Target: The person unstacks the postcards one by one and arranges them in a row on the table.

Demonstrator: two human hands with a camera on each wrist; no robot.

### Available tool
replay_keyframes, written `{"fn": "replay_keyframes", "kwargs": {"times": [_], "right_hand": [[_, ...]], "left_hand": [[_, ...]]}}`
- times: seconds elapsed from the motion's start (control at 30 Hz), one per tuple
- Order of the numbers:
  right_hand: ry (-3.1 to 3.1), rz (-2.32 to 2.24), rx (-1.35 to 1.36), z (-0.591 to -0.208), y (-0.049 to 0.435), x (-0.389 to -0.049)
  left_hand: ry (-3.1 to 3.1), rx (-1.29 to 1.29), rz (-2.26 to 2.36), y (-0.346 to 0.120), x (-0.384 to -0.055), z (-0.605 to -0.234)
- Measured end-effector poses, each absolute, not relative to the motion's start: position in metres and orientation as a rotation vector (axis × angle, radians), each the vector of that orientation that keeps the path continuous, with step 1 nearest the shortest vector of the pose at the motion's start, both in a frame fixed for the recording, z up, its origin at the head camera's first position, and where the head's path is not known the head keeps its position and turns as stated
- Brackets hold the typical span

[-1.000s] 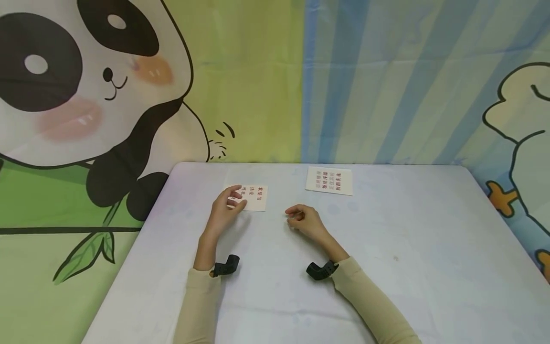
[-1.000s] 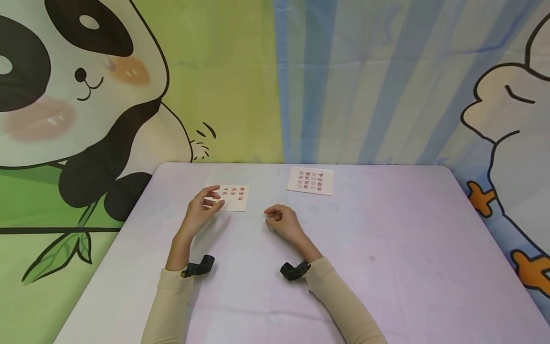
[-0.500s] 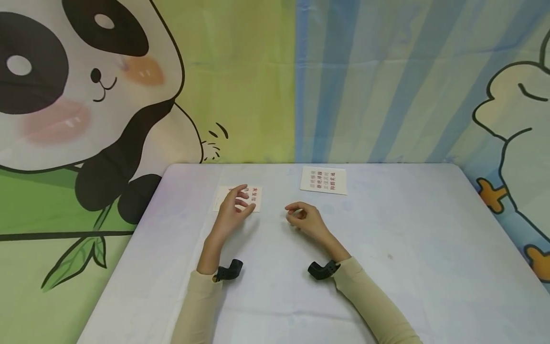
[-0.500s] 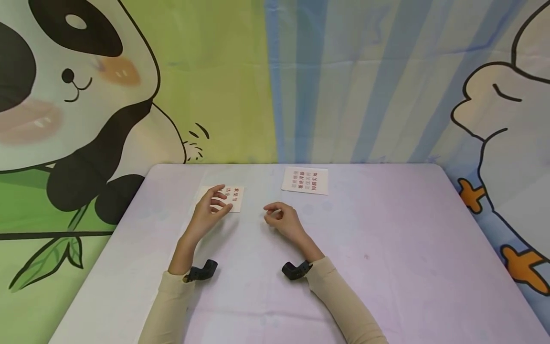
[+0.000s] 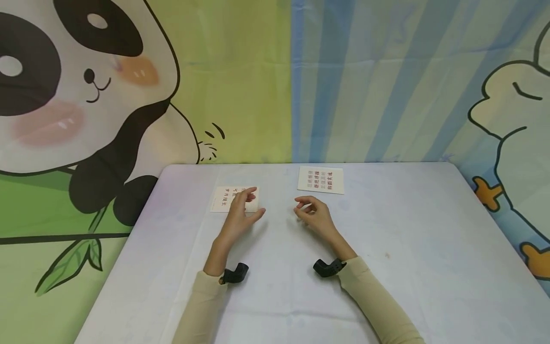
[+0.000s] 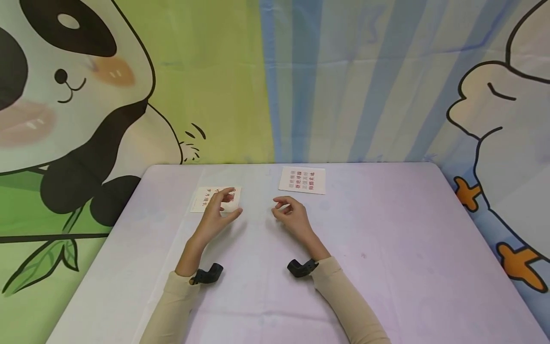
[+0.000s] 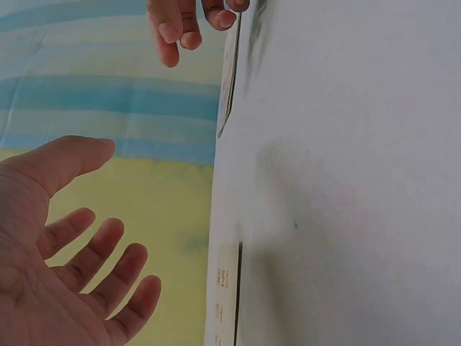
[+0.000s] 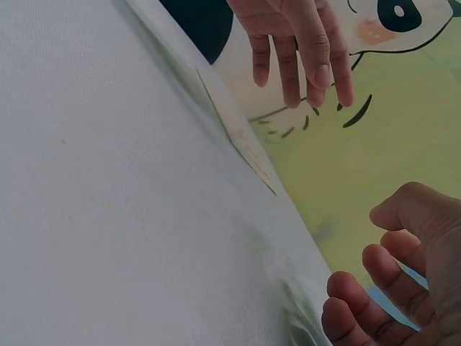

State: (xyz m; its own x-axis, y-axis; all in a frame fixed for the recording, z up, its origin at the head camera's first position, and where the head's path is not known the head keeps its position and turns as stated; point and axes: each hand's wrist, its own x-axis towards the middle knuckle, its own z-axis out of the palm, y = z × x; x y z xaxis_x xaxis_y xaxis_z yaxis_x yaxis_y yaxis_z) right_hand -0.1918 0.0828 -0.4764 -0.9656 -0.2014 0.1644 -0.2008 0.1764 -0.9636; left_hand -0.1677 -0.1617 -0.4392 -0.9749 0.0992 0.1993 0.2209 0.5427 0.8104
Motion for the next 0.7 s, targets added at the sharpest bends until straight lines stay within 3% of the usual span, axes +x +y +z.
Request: {"fn": "replay_keyframes", "kwargs": {"times": [0.4, 0.7], "right_hand": [[2.463, -2.042, -0.313, -0.444, 0.108, -0.182], [2.548, -2.040, -0.199, -0.442, 0.125, -0.183]], "left_hand": [[-2.651, -0.353, -1.502, -0.142, -0.172, -0.444], [-2.662, -0.347, -1.576, -0.129, -0.179, -0.452]]}}
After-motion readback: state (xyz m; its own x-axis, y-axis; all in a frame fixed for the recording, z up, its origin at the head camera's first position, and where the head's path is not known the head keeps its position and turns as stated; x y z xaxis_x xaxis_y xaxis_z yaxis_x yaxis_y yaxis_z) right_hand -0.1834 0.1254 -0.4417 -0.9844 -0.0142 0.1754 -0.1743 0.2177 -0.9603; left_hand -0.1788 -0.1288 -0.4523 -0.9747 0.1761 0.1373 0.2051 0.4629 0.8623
